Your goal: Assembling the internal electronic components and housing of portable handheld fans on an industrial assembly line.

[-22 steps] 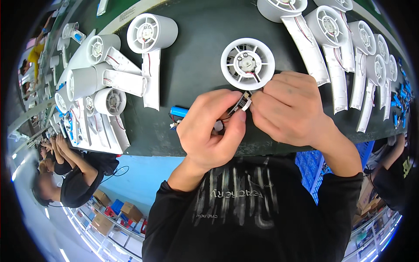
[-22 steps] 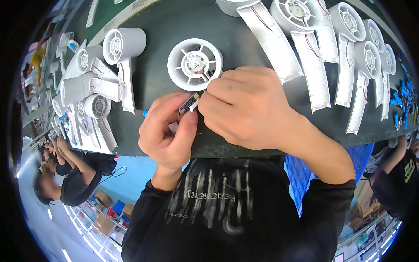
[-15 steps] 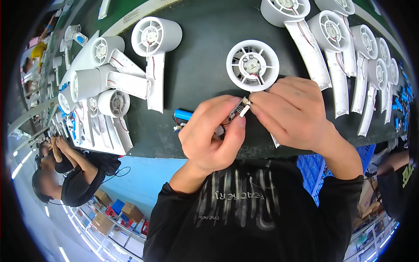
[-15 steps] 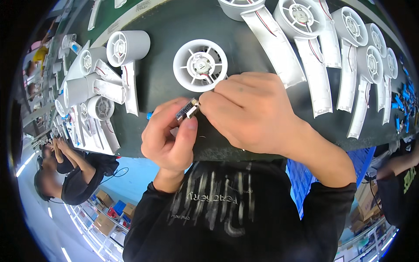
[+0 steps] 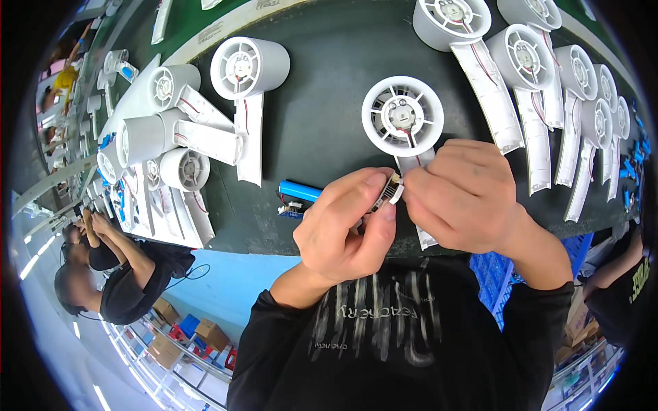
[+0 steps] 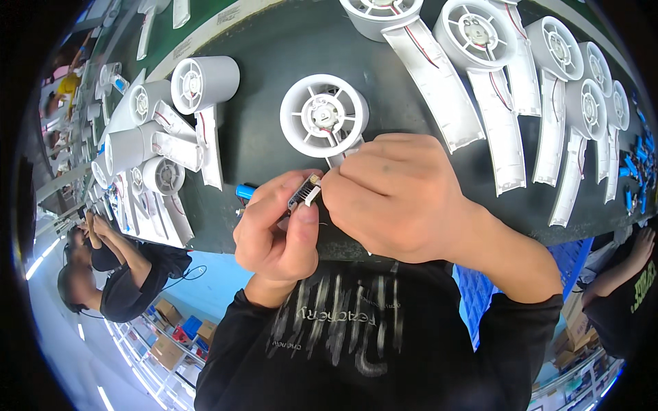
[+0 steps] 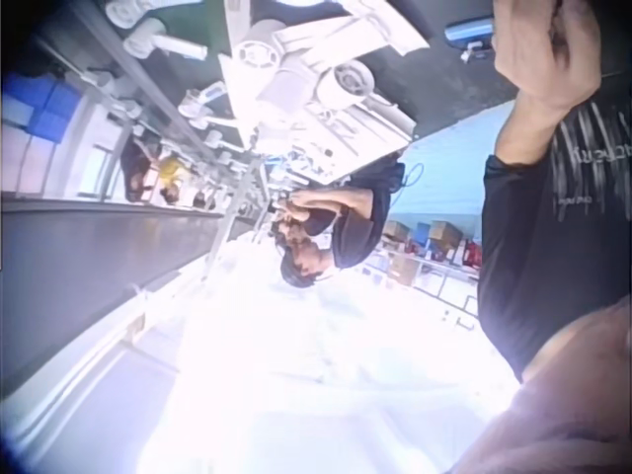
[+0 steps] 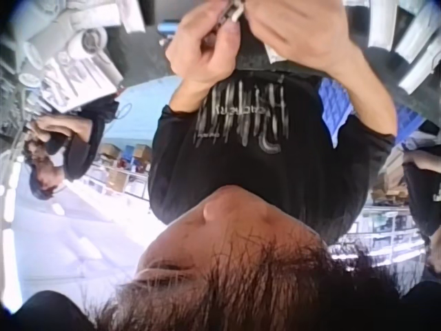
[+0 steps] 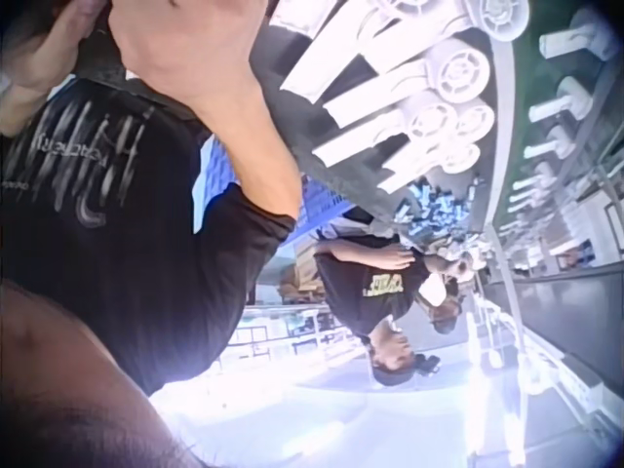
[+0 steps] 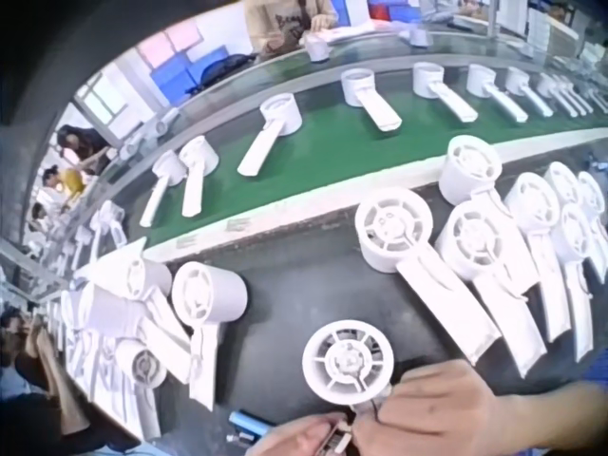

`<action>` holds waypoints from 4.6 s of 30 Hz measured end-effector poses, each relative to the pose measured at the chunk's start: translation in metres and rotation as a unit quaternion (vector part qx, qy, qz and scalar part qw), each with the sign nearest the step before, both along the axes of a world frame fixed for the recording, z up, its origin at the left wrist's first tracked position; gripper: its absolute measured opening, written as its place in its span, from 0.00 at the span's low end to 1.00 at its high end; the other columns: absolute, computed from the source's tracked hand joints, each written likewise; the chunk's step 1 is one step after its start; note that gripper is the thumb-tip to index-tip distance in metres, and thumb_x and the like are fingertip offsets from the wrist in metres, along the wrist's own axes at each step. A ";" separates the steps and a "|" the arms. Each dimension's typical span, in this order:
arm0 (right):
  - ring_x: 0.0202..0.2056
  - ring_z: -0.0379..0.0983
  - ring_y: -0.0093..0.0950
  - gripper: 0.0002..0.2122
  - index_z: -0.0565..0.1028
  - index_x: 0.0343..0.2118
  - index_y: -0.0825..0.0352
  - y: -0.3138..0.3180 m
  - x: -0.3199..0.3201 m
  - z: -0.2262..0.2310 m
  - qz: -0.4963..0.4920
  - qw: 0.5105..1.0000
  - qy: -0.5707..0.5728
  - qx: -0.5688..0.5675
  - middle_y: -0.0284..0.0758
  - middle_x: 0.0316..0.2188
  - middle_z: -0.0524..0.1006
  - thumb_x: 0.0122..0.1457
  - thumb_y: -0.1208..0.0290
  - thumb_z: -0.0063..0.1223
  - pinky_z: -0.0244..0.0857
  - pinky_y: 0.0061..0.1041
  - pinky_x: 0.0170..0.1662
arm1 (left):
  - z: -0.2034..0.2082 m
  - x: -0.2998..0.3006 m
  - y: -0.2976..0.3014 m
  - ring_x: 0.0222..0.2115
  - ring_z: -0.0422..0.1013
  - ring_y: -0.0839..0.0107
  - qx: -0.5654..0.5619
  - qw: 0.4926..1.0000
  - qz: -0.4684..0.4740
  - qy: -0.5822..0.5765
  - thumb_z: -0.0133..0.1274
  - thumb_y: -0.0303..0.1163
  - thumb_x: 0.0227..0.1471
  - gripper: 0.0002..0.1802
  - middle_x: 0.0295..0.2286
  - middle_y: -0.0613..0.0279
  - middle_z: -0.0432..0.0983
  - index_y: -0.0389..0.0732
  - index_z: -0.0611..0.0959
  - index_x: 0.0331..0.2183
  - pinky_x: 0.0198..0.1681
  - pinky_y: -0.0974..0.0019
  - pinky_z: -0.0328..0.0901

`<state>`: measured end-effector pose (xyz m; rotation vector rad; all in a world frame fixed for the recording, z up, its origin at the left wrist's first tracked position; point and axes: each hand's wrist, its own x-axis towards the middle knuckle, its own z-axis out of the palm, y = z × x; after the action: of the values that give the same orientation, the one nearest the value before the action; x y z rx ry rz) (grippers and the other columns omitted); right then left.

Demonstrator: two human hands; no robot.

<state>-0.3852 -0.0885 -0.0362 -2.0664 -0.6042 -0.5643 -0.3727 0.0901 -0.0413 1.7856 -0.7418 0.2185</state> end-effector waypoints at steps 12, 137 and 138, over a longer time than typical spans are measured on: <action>0.14 0.63 0.30 0.08 0.72 0.25 0.69 -0.004 -0.005 0.005 0.016 0.995 0.080 -0.061 0.34 0.17 0.70 0.39 0.79 0.59 0.56 0.25 0.18 | -0.001 -0.010 0.003 0.24 0.73 0.67 -0.026 0.990 0.046 0.132 0.55 0.17 0.41 0.11 0.28 0.44 0.77 0.27 0.75 0.32 0.26 0.71 0.68; 0.17 0.69 0.32 0.08 0.73 0.26 0.66 0.000 -0.002 0.020 0.026 0.989 0.140 0.032 0.33 0.18 0.72 0.44 0.74 0.62 0.63 0.27 0.22 | 0.004 0.002 0.016 0.16 0.63 0.78 -0.004 0.996 -0.068 0.058 0.42 0.27 0.54 0.13 0.29 0.47 0.72 0.25 0.75 0.35 0.20 0.75 0.59; 0.16 0.70 0.32 0.09 0.73 0.27 0.67 -0.001 -0.004 0.027 -0.010 0.976 0.213 0.049 0.34 0.17 0.73 0.45 0.72 0.63 0.63 0.27 0.22 | 0.000 0.000 0.018 0.16 0.64 0.78 -0.037 0.993 -0.052 0.101 0.42 0.27 0.54 0.13 0.30 0.47 0.72 0.25 0.74 0.35 0.19 0.75 0.59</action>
<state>-0.3895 -0.0899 -0.0097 -2.0162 -0.2966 -0.1474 -0.3725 0.1078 -0.0414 1.6641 -0.6703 -0.0055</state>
